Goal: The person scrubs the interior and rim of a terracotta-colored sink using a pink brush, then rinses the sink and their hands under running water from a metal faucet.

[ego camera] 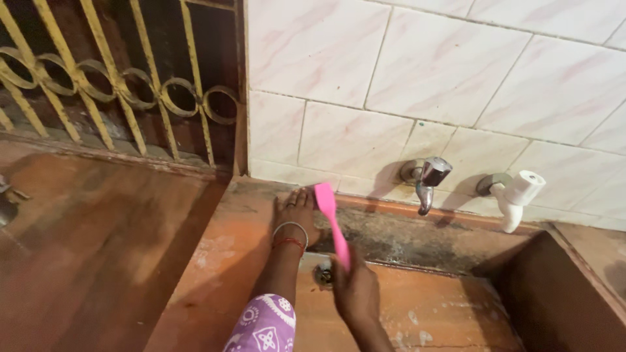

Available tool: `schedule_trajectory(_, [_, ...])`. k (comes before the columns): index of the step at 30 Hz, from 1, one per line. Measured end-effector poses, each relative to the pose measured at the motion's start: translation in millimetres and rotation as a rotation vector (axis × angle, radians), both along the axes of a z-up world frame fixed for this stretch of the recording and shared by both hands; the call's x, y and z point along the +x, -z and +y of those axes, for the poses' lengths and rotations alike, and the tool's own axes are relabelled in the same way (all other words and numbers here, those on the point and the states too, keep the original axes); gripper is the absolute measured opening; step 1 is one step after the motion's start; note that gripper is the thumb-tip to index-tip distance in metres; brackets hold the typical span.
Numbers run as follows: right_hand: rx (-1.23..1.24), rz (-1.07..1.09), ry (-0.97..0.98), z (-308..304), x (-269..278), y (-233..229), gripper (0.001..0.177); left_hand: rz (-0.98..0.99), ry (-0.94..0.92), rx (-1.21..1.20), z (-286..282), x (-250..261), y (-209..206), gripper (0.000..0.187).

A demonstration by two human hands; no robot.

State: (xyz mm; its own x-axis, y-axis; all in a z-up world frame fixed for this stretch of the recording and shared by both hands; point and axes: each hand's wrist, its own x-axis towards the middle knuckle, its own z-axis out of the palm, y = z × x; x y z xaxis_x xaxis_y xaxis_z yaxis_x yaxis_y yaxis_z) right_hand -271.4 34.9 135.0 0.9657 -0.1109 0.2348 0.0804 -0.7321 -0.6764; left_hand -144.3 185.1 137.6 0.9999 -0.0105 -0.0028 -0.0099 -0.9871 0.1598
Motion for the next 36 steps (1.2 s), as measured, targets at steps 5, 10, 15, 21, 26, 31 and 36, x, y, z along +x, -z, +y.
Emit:
schedule_trajectory(5, [-0.058, 0.037, 0.125, -13.5, -2.8, -8.3, 0.049, 0.041, -0.005, -0.051, 0.1, 5.8, 7.4, 0.108])
schedule_trajectory(10, [-0.020, 0.055, 0.074, 0.7, -8.3, -3.8, 0.039, -0.079, -0.067, -0.133, 3.5, 2.9, 21.7, 0.106])
schedule_trajectory(15, [0.051, -0.018, -0.048, 7.4, -5.3, -4.2, 0.038, 0.067, -0.023, -0.031, 13.9, -34.8, 7.7, 0.115])
schedule_trajectory(21, [0.103, -0.058, 0.112, -17.4, -5.0, -14.7, 0.046, 0.113, -0.109, -0.061, 13.9, -70.8, -18.8, 0.112])
schedule_trajectory(26, [0.123, -0.113, -0.072, -7.9, 2.4, -18.5, 0.047, -0.051, -0.199, -0.061, 9.7, -64.5, -3.4, 0.087])
schedule_trajectory(31, [-0.018, -0.222, -0.183, 9.6, 23.9, -34.3, 0.051, -0.112, -0.212, -0.084, 14.0, -54.3, 12.0, 0.074])
schedule_trajectory(36, [0.038, -0.008, -0.195, -10.8, -8.8, -40.5, 0.054, -0.139, -0.198, -0.104, 12.5, -57.2, 16.1, 0.071])
